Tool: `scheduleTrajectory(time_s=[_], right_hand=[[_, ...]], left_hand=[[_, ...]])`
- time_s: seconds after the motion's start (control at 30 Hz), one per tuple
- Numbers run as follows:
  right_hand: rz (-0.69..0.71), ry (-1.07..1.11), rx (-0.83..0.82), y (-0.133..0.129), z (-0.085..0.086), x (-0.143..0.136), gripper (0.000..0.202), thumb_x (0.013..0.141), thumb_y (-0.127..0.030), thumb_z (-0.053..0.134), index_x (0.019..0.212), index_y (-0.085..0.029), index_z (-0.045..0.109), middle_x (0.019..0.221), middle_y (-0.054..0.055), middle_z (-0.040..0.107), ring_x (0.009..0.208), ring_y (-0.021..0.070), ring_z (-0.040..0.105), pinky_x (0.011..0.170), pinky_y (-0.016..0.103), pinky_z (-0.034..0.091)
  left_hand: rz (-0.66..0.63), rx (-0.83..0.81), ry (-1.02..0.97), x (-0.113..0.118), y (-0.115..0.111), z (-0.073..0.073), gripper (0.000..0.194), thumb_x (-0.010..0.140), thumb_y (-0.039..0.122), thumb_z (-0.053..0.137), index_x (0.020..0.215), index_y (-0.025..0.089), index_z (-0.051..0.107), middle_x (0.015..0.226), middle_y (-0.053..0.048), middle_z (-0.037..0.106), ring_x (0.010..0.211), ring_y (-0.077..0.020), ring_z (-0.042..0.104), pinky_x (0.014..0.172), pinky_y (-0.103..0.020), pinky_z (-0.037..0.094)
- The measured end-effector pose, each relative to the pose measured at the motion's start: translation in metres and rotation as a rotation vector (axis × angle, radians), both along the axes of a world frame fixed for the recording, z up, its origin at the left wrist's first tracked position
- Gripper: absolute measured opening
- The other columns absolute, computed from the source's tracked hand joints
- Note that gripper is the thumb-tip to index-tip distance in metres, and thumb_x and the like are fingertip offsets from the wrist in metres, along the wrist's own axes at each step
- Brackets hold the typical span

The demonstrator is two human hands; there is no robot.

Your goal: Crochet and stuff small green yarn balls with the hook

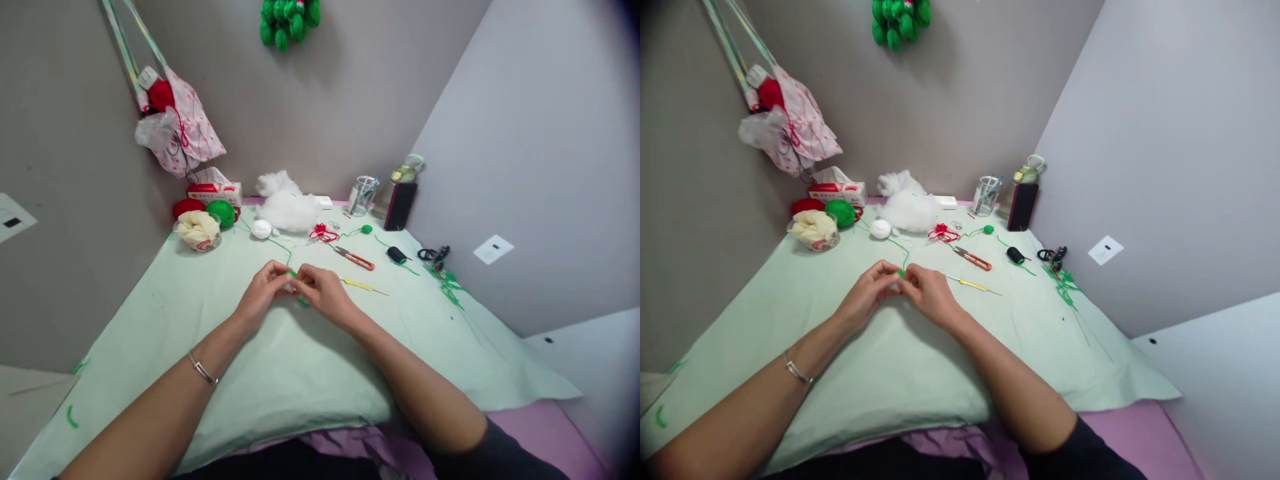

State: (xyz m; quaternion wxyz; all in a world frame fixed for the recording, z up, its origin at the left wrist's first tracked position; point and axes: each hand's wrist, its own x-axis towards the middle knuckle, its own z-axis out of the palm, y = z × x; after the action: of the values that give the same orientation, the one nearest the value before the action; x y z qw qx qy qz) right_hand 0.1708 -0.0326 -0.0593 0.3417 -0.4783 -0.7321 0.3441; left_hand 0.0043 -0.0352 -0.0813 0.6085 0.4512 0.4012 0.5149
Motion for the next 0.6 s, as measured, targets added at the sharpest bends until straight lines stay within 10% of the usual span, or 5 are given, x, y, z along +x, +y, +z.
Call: scheduleTrajectory(time_s=[0.23,0.6], right_hand=[[-0.032,0.092,-0.09,0.014,-0.002,0.007,0.045,0.087,-0.062,0.056,0.068,-0.021,0.05,0.06,-0.006,0.041,0.056,0.0108,0.033,0.053,0.026,0.026],[0.057,0.011,-0.034,-0.008,0.008,-0.001,0.013,0.084,-0.023,0.057,0.073,-0.021,0.051,0.064,-0.005,0.049,0.061,0.0123,0.041,0.06,0.027,0.029]], left_hand=[[-0.058,-0.01,-0.046,-0.001,0.0,0.004,0.036,0.072,0.033,0.084,0.099,0.016,0.068,0.089,-0.003,0.074,0.078,-0.0169,0.073,0.086,-0.036,0.058],[0.05,0.088,0.1,0.001,0.005,-0.002,0.022,0.075,0.02,0.076,0.086,0.019,0.057,0.068,0.007,0.063,0.058,-0.0115,0.064,0.064,-0.027,0.053]])
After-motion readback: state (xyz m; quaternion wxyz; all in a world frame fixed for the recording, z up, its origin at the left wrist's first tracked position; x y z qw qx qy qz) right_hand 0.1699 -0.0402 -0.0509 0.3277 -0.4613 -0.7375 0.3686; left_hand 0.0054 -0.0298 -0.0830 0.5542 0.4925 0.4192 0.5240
